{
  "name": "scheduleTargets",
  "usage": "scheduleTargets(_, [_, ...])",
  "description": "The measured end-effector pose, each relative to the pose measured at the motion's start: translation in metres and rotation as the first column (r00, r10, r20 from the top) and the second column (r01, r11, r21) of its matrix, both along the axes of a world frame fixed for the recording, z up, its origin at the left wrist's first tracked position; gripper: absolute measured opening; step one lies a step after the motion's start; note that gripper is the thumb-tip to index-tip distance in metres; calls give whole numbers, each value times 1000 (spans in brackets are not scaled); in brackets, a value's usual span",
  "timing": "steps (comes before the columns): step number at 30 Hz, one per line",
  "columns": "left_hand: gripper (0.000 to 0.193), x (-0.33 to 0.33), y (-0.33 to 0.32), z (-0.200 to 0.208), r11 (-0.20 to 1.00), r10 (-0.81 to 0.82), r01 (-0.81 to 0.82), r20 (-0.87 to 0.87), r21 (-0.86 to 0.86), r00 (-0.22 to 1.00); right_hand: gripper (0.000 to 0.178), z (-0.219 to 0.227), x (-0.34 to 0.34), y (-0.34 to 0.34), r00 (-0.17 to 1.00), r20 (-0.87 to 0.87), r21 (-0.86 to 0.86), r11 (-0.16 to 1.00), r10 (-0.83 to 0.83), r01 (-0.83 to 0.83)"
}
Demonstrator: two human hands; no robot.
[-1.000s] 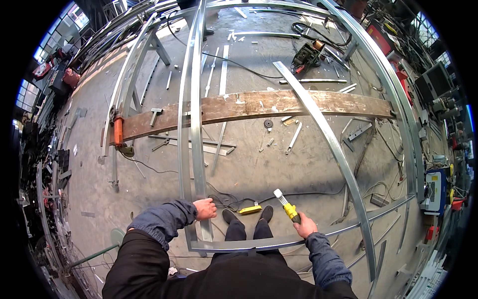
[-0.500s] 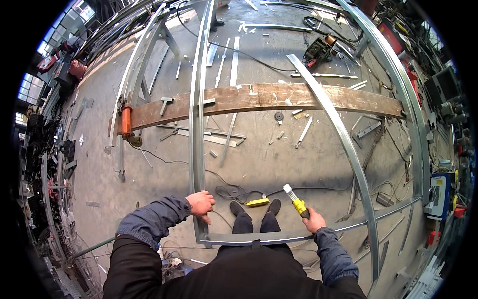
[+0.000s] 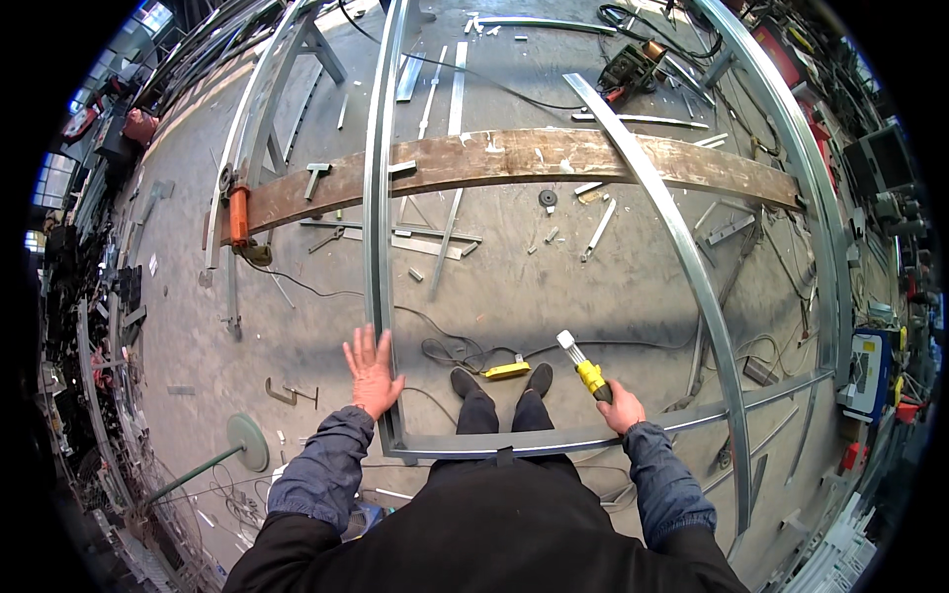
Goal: The person assembles a metal frame by positioning curved and straight metal bars, tack welding joints with a handheld welder, and grinding edges with an angle grinder. The person handles multiple metal pieces and tools throughout the process.
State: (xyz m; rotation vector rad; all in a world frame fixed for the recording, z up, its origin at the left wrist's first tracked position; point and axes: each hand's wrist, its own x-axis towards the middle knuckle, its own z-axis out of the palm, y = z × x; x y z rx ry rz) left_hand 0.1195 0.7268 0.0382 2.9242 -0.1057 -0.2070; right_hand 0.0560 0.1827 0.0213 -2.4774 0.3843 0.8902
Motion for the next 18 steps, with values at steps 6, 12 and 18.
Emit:
scheduleTargets(6, [91,-8,2,-35,770,516,-559,-214,-307,829,62,0,5,-1,999,-28,22,1000,22,-21])
scheduleTargets(12, [77,-1,4,-36,720,542,-627,-325,-298,775,63,-17,0,-9,998,23,40,998,54,-55])
scheduleTargets(18, [70,9,10,-27,760,496,-606,-392,-235,775,62,-1,7,-1,998,-45,46,998,38,-36])
